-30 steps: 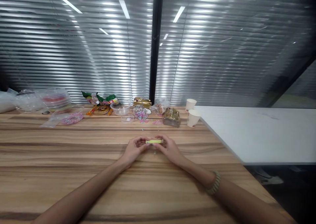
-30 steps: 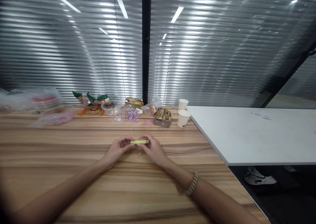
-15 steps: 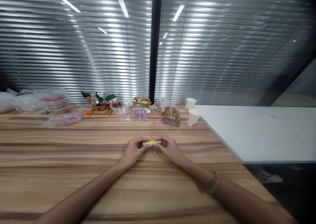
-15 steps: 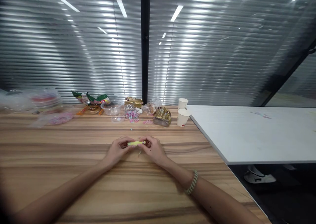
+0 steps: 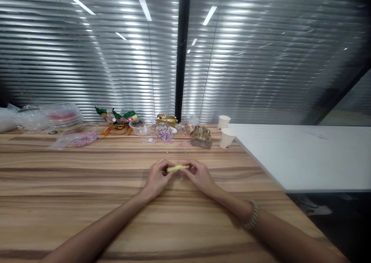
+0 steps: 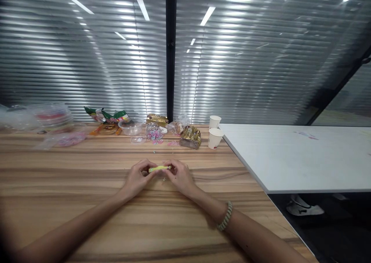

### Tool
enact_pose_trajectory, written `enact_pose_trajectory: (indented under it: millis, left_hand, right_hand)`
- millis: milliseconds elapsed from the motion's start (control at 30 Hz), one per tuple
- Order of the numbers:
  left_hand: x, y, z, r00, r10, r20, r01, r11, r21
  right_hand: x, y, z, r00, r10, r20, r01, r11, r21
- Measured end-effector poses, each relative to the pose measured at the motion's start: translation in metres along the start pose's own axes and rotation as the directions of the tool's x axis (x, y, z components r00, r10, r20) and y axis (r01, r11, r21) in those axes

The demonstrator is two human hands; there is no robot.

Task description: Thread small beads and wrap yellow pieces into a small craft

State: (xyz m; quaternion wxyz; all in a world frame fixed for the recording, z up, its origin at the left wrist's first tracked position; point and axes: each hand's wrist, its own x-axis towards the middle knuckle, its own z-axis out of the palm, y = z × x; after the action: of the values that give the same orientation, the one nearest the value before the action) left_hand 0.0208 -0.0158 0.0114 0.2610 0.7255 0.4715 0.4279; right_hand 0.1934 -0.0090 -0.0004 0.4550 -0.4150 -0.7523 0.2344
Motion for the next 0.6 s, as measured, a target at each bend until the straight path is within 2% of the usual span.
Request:
enact_pose_trajectory:
  millis: [200, 400, 600]
  left_hand:
    - [0.0034, -0.0083, -0.0003, 0.997, -0.06, -0.048, 0.056, 0.995, -0.08]
    - [0.0043, -0.0087, 0.0017, 0.998, -0.06, -0.007, 0.059, 0.992, -0.108]
    - [0.004, -0.0073, 0.0015, 0.999, -0.046, -0.006, 0.045, 0.998, -0.042]
  right_hand:
    - [0.0026, 0.0056, 0.001, 0.994, 0.09, 0.055, -0.096, 0.988, 0.12]
    - [0.0025, 0.0045, -0.0003, 0.994, 0.07, 0.079, -0.079, 0.991, 0.111]
    - [0.0007, 0.0031, -0.0005, 0.997, 0.03, 0.076, -0.034, 0.998, 0.054]
